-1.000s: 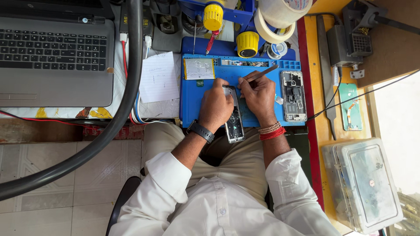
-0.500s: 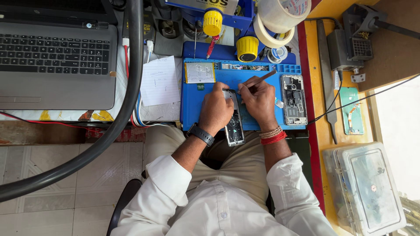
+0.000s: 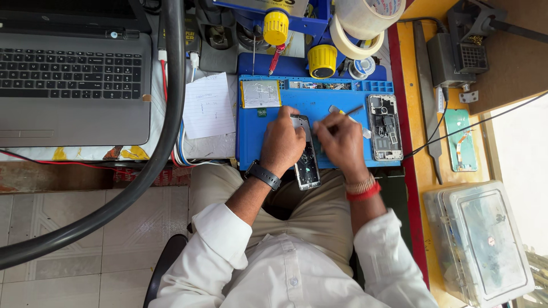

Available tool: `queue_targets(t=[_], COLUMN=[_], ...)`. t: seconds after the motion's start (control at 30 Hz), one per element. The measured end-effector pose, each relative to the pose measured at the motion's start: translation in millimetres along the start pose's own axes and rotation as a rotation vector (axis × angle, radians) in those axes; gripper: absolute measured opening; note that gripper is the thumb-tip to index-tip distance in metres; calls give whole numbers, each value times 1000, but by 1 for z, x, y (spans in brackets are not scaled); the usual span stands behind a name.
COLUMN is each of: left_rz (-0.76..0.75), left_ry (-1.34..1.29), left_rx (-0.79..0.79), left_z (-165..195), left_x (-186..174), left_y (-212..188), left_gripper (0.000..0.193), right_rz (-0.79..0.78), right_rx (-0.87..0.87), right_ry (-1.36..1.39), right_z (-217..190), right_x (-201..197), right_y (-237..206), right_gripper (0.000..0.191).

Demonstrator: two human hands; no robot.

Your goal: The person repairs a disassembled smartphone at a workbench, holding the phone body in one hand while using a pointed hand tool with the other to pry and work around the screen and frame. They reposition the phone repeatedly and continue working on its edges and interior throughout the episode.

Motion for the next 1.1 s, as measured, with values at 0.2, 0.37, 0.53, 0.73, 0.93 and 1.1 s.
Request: queue_targets(t=[0.2,0.37,0.53,0.73,0.93,1.1], left_rz=[-14,33,-49,-11,11,29], left_ry=[-18,2,-37,-26,-18,1], left_rx=[-2,73,-39,24,21,36], left_z=[-7,-2,-4,-3,-5,-5], left_x=[4,0,2,2,3,3], left_y=[-1,-1,-1,-3,-3,-7], left_gripper=[33,32,33,33,32,33], right_rz=[18,3,-11,4,-1,-37], right_rx=[72,-22,48,53,16,55], right_ry=[230,97,-29,50,22,63], right_z=[1,-6,-14,-3,-7,-5], right_x=[3,2,-4,0,-1,-4], right_y=[-29,23,-17,0,-7,-32], right_gripper=[15,13,12,10,10,10])
Point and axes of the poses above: each hand's wrist, its own y-axis towards the middle knuckle, its own x-axis out of the palm, z = x × y, the point moved 6 cm from there along y, towards the middle knuckle, and after that the axes turned 11 degrees about -z, right-handed, at the moved point
